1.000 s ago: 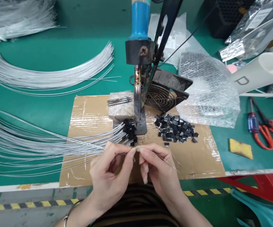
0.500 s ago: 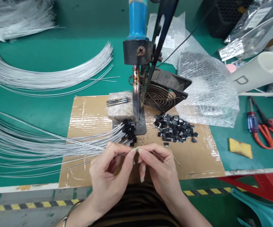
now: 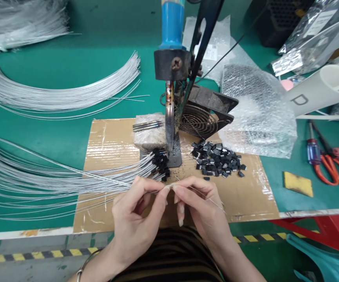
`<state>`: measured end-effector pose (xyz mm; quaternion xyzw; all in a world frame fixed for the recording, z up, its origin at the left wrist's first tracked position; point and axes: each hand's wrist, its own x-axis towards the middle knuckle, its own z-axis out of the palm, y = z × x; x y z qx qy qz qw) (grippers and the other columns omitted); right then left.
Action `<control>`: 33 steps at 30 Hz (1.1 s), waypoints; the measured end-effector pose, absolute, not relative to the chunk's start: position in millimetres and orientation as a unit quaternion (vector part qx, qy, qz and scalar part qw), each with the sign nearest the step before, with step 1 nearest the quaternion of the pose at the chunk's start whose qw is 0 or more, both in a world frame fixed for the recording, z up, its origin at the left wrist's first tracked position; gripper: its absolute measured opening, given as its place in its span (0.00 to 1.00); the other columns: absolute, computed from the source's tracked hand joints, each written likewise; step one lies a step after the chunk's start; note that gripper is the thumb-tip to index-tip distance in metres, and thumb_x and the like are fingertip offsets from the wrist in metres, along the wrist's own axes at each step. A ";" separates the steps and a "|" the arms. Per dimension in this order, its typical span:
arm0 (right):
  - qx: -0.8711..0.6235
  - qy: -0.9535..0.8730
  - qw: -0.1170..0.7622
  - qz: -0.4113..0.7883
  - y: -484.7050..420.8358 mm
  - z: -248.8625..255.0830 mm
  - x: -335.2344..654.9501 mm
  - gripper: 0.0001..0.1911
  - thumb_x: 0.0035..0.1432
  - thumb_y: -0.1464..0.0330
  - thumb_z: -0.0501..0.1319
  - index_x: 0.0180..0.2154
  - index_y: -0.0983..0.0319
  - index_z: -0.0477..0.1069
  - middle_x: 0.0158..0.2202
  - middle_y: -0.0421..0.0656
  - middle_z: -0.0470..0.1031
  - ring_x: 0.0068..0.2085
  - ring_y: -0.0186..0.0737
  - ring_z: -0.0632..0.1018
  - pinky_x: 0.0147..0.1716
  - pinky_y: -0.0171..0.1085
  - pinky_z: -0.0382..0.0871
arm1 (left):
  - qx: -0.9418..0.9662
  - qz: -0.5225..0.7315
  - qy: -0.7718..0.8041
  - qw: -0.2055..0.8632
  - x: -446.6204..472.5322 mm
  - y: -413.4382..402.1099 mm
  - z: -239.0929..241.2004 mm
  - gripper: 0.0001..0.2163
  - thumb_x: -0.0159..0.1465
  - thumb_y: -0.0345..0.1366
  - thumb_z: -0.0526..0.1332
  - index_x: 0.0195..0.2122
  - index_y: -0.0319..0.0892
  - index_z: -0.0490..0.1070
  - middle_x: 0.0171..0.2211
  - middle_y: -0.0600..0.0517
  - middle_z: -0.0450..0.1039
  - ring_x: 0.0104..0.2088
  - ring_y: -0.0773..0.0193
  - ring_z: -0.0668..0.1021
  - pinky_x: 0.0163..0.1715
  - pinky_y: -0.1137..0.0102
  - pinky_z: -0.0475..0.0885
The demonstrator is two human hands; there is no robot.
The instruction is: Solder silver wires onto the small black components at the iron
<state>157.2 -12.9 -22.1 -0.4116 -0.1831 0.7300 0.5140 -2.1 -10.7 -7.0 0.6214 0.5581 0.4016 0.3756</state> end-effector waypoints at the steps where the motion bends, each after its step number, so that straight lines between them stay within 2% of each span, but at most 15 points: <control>1: -0.411 -0.187 0.514 0.729 -12.8 -22.2 157.0 0.04 0.60 0.65 0.75 0.34 0.59 0.86 0.24 0.37 0.79 0.18 0.28 0.76 0.18 0.26 0.72 | 0.619 0.402 0.561 0.375 -1.9 -10.7 -6.5 0.05 0.68 0.28 0.67 0.38 0.46 0.76 0.28 0.55 0.74 0.27 0.68 0.75 0.24 0.75 0.68; 4: -0.389 -0.181 0.527 0.733 -11.2 -21.1 157.0 0.09 0.63 0.61 0.72 0.37 0.60 0.87 0.26 0.39 0.79 0.20 0.30 0.77 0.19 0.28 0.75 | 0.607 0.401 0.575 0.374 -0.9 -10.1 -5.6 0.04 0.68 0.29 0.67 0.38 0.45 0.76 0.28 0.55 0.76 0.25 0.69 0.75 0.23 0.75 0.67; 7: -0.381 -0.166 0.548 0.726 -9.5 -19.9 162.9 0.23 0.68 0.52 0.62 0.39 0.63 0.88 0.27 0.44 0.79 0.23 0.35 0.78 0.21 0.33 0.79 | 0.595 0.401 0.588 0.373 -0.3 -8.6 -5.8 0.03 0.68 0.30 0.68 0.37 0.45 0.76 0.27 0.55 0.77 0.23 0.70 0.74 0.22 0.76 0.66; 9: -0.419 -0.177 0.564 0.689 -10.8 -21.5 172.8 0.31 0.71 0.50 0.55 0.38 0.64 0.88 0.25 0.45 0.77 0.23 0.36 0.77 0.20 0.33 0.78 | 0.585 0.404 0.595 0.373 -0.7 -7.3 -6.0 0.02 0.68 0.31 0.68 0.37 0.45 0.77 0.27 0.55 0.77 0.23 0.70 0.74 0.22 0.76 0.66; 11: -0.467 -0.209 0.588 0.626 -14.9 -25.6 186.8 0.33 0.74 0.51 0.52 0.36 0.64 0.88 0.22 0.44 0.74 0.22 0.35 0.75 0.18 0.32 0.74 | 0.577 0.408 0.601 0.373 -1.6 -5.9 -5.7 0.01 0.68 0.32 0.68 0.38 0.45 0.78 0.27 0.55 0.78 0.24 0.70 0.75 0.22 0.76 0.67; 13: -0.503 -0.261 0.602 0.563 -21.0 -30.5 202.4 0.30 0.74 0.53 0.53 0.35 0.63 0.88 0.23 0.44 0.75 0.23 0.37 0.76 0.17 0.33 0.73 | 0.570 0.409 0.607 0.374 -2.8 -4.6 -4.9 0.01 0.67 0.33 0.68 0.39 0.46 0.79 0.27 0.56 0.78 0.24 0.70 0.75 0.23 0.77 0.67; 15: -0.559 -0.299 0.600 0.489 -27.0 -33.8 216.7 0.23 0.73 0.57 0.58 0.36 0.60 0.88 0.28 0.45 0.80 0.23 0.35 0.76 0.20 0.33 0.72 | 0.564 0.405 0.612 0.378 -4.0 -3.4 -3.8 0.02 0.67 0.33 0.68 0.40 0.47 0.80 0.27 0.56 0.78 0.25 0.71 0.75 0.24 0.77 0.68; 18: -0.637 -0.371 0.555 0.385 -32.7 -34.3 231.5 0.11 0.69 0.64 0.66 0.37 0.58 0.87 0.30 0.42 0.81 0.24 0.33 0.76 0.23 0.33 0.71 | 0.556 0.403 0.619 0.381 -5.5 -1.7 -2.1 0.02 0.66 0.34 0.69 0.40 0.47 0.81 0.28 0.56 0.78 0.26 0.71 0.76 0.24 0.78 0.68; 21: -0.673 -0.454 0.487 0.323 -32.7 -33.9 238.1 0.03 0.64 0.68 0.71 0.37 0.57 0.86 0.28 0.39 0.79 0.24 0.32 0.76 0.23 0.32 0.70 | 0.555 0.397 0.628 0.376 -6.4 -0.3 -1.2 0.01 0.65 0.34 0.70 0.38 0.47 0.81 0.28 0.56 0.78 0.25 0.71 0.75 0.25 0.79 0.68; 28: -0.671 -0.601 0.372 0.224 -23.4 -40.7 235.9 0.03 0.63 0.71 0.70 0.40 0.60 0.82 0.32 0.40 0.77 0.27 0.32 0.74 0.25 0.31 0.72 | 0.557 0.381 0.628 0.388 -6.9 1.6 -0.1 0.01 0.66 0.35 0.70 0.36 0.46 0.80 0.27 0.56 0.76 0.23 0.72 0.72 0.24 0.77 0.66; 33: -0.679 -0.609 0.370 0.177 -26.5 -41.4 229.7 0.02 0.65 0.72 0.69 0.40 0.60 0.79 0.37 0.41 0.80 0.27 0.31 0.77 0.29 0.32 0.75 | 0.555 0.382 0.622 0.398 -6.6 4.2 0.8 0.02 0.66 0.35 0.69 0.35 0.46 0.79 0.26 0.57 0.74 0.23 0.72 0.70 0.22 0.77 0.63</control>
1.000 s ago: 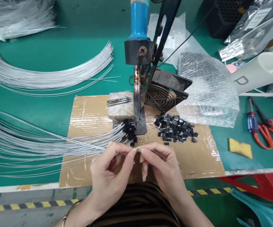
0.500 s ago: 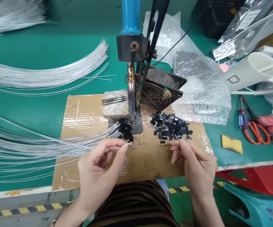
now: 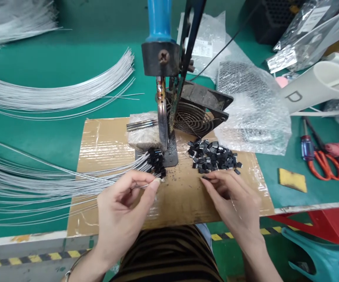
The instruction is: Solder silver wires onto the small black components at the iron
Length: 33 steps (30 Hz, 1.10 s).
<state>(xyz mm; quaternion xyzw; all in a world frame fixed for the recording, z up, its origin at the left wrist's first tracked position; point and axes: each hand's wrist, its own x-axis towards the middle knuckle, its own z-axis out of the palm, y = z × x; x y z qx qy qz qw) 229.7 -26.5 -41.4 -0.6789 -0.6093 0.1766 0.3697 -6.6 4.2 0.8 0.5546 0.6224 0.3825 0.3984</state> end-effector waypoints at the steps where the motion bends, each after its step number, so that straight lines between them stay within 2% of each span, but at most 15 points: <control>1: -0.685 -0.593 0.382 0.182 -27.7 -41.6 228.0 0.02 0.65 0.71 0.69 0.40 0.59 0.79 0.37 0.40 0.81 0.28 0.31 0.79 0.31 0.32 0.76 | 0.555 0.384 0.621 0.398 -6.7 4.6 0.9 0.02 0.66 0.35 0.69 0.35 0.46 0.79 0.25 0.57 0.74 0.23 0.72 0.70 0.23 0.77 0.63; 5: -0.695 -0.510 0.452 0.231 -28.8 -40.7 219.9 0.06 0.64 0.71 0.70 0.43 0.57 0.82 0.37 0.40 0.83 0.33 0.35 0.83 0.36 0.33 0.80 | 0.551 0.391 0.622 0.396 -5.7 5.7 2.2 0.02 0.66 0.34 0.69 0.35 0.46 0.79 0.26 0.57 0.75 0.22 0.73 0.70 0.22 0.78 0.63; 8: -0.671 -0.475 0.499 0.274 -25.1 -35.6 212.6 0.07 0.62 0.72 0.71 0.41 0.55 0.85 0.39 0.40 0.83 0.35 0.35 0.84 0.35 0.32 0.80 | 0.534 0.397 0.629 0.402 -1.5 6.2 4.9 0.01 0.65 0.34 0.70 0.36 0.45 0.80 0.26 0.56 0.76 0.23 0.72 0.71 0.22 0.78 0.64; 12: -0.645 -0.422 0.537 0.341 -19.7 -26.1 201.8 0.06 0.60 0.73 0.73 0.36 0.55 0.84 0.36 0.38 0.82 0.31 0.33 0.84 0.32 0.30 0.81 | 0.487 0.405 0.655 0.412 5.3 6.7 9.1 0.02 0.63 0.35 0.71 0.34 0.44 0.81 0.27 0.55 0.77 0.23 0.71 0.72 0.22 0.77 0.64; 15: -0.627 -0.399 0.546 0.387 -16.6 -21.2 194.3 0.06 0.60 0.74 0.73 0.37 0.56 0.84 0.33 0.37 0.82 0.29 0.32 0.83 0.30 0.28 0.81 | 0.493 0.402 0.648 0.420 5.6 8.0 8.6 0.02 0.63 0.34 0.71 0.35 0.44 0.81 0.26 0.55 0.77 0.22 0.72 0.72 0.22 0.77 0.65; 18: -0.610 -0.395 0.551 0.410 -13.7 -18.0 188.7 0.07 0.60 0.74 0.72 0.38 0.55 0.86 0.35 0.39 0.82 0.30 0.32 0.84 0.31 0.28 0.81 | 0.516 0.392 0.631 0.425 2.8 8.9 6.4 0.01 0.63 0.34 0.70 0.36 0.44 0.81 0.25 0.56 0.77 0.21 0.72 0.72 0.21 0.78 0.65; 24: -0.588 -0.373 0.561 0.447 -10.1 -13.4 182.2 0.06 0.59 0.74 0.73 0.35 0.56 0.86 0.34 0.38 0.81 0.29 0.32 0.84 0.30 0.29 0.83 | 0.499 0.383 0.650 0.427 5.8 7.0 11.2 0.05 0.63 0.36 0.70 0.31 0.43 0.78 0.24 0.56 0.75 0.22 0.71 0.70 0.22 0.75 0.62; 33: -0.570 -0.331 0.551 0.513 -10.0 -11.6 173.2 0.04 0.59 0.71 0.73 0.32 0.58 0.84 0.27 0.36 0.77 0.19 0.27 0.76 0.19 0.26 0.73 | 0.473 0.387 0.648 0.455 11.4 7.6 16.7 0.07 0.63 0.36 0.70 0.30 0.43 0.77 0.23 0.56 0.74 0.22 0.70 0.70 0.21 0.75 0.61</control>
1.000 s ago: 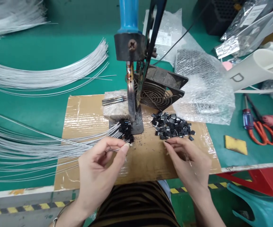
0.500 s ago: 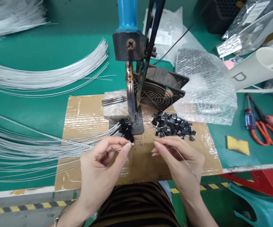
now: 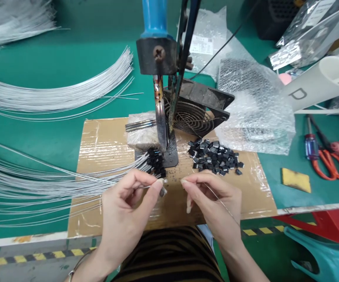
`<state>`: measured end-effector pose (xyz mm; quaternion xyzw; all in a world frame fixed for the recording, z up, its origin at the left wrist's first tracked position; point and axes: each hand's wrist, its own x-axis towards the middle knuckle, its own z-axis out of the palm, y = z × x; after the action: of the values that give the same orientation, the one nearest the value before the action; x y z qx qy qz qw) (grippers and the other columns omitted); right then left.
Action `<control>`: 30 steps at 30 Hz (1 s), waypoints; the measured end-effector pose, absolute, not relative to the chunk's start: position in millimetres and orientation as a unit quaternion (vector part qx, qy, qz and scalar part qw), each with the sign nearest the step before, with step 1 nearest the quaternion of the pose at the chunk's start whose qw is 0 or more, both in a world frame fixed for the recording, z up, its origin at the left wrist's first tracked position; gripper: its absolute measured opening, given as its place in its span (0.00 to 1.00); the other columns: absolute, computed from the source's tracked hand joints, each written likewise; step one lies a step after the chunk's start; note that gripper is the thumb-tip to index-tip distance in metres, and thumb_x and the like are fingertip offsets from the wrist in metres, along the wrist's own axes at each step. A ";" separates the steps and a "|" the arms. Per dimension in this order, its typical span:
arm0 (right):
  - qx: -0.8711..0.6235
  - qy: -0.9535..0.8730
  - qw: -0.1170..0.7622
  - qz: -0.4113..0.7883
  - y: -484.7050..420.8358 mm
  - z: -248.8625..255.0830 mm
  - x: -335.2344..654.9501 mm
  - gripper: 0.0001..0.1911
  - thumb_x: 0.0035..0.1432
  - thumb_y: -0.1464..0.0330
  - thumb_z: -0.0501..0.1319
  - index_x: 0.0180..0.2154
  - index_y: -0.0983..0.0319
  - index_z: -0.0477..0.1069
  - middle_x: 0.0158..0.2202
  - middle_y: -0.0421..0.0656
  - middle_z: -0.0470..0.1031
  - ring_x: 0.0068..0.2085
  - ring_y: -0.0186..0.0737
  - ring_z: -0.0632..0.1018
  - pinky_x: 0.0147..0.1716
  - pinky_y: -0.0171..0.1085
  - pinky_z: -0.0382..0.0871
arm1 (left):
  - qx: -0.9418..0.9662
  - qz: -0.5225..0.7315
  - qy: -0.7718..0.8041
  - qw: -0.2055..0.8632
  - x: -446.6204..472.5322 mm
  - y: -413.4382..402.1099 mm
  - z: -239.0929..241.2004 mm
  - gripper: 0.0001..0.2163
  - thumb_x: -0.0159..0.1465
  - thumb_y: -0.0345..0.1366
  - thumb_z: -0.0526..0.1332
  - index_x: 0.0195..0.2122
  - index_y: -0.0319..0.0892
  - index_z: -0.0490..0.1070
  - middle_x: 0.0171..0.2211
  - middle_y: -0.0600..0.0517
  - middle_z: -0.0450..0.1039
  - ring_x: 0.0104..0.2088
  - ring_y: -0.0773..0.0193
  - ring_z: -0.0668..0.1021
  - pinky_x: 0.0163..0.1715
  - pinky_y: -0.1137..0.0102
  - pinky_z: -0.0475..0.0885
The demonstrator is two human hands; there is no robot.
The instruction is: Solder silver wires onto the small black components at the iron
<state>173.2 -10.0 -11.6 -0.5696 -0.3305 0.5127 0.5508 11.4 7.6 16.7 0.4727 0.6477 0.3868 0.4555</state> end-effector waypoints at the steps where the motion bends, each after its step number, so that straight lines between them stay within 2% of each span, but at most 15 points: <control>1: -0.567 -0.323 0.552 0.519 -9.5 -11.0 172.5 0.03 0.59 0.71 0.74 0.32 0.58 0.84 0.26 0.36 0.77 0.18 0.27 0.76 0.18 0.26 0.72 | 0.471 0.388 0.648 0.455 11.6 7.6 16.4 0.06 0.63 0.36 0.70 0.30 0.42 0.78 0.24 0.55 0.76 0.23 0.70 0.72 0.22 0.75 0.63; 5: -0.539 -0.287 0.556 0.563 -7.0 -8.2 169.6 0.02 0.60 0.70 0.73 0.34 0.58 0.84 0.20 0.35 0.77 0.17 0.28 0.76 0.19 0.24 0.74 | 0.466 0.400 0.636 0.468 11.3 8.1 14.8 0.04 0.64 0.32 0.69 0.31 0.43 0.79 0.32 0.52 0.83 0.29 0.68 0.80 0.30 0.76 0.73; 9: -0.506 -0.265 0.556 0.604 -4.9 -7.0 165.4 0.01 0.61 0.70 0.73 0.36 0.58 0.84 0.20 0.35 0.80 0.20 0.29 0.79 0.23 0.26 0.78 | 0.481 0.402 0.599 0.499 8.8 9.4 14.1 0.04 0.63 0.29 0.70 0.32 0.44 0.79 0.33 0.53 0.85 0.32 0.69 0.83 0.35 0.79 0.78; 13: -0.489 -0.257 0.553 0.624 -3.3 -6.7 161.3 0.01 0.61 0.70 0.73 0.35 0.57 0.84 0.21 0.35 0.79 0.20 0.29 0.78 0.23 0.26 0.79 | 0.459 0.404 0.610 0.504 11.9 9.9 19.2 0.04 0.61 0.27 0.70 0.31 0.44 0.80 0.34 0.53 0.85 0.32 0.69 0.84 0.36 0.80 0.78; 19: -0.501 -0.257 0.538 0.628 -3.5 -5.8 161.1 0.02 0.60 0.68 0.73 0.34 0.59 0.84 0.19 0.35 0.78 0.19 0.29 0.77 0.23 0.27 0.77 | 0.428 0.398 0.622 0.521 18.2 9.6 27.3 0.04 0.58 0.28 0.72 0.28 0.44 0.80 0.33 0.51 0.85 0.34 0.63 0.85 0.38 0.73 0.82; 23: -0.503 -0.260 0.529 0.632 -4.2 -5.7 162.1 0.03 0.60 0.67 0.73 0.34 0.59 0.84 0.19 0.35 0.78 0.18 0.30 0.77 0.22 0.29 0.78 | 0.437 0.400 0.615 0.521 14.8 10.1 24.6 0.06 0.58 0.27 0.71 0.28 0.45 0.80 0.33 0.53 0.85 0.34 0.66 0.85 0.37 0.76 0.81; 30: -0.507 -0.266 0.518 0.636 -3.6 -7.0 162.6 0.05 0.60 0.65 0.73 0.34 0.59 0.83 0.19 0.35 0.78 0.18 0.32 0.77 0.22 0.30 0.78 | 0.490 0.395 0.568 0.531 5.2 12.2 16.1 0.06 0.61 0.26 0.70 0.31 0.45 0.80 0.34 0.52 0.85 0.34 0.64 0.86 0.37 0.76 0.82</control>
<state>162.6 -3.6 -7.0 -0.5071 -0.2663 0.6356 0.5175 5.2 12.2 16.1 0.4897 0.5677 0.3954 0.5306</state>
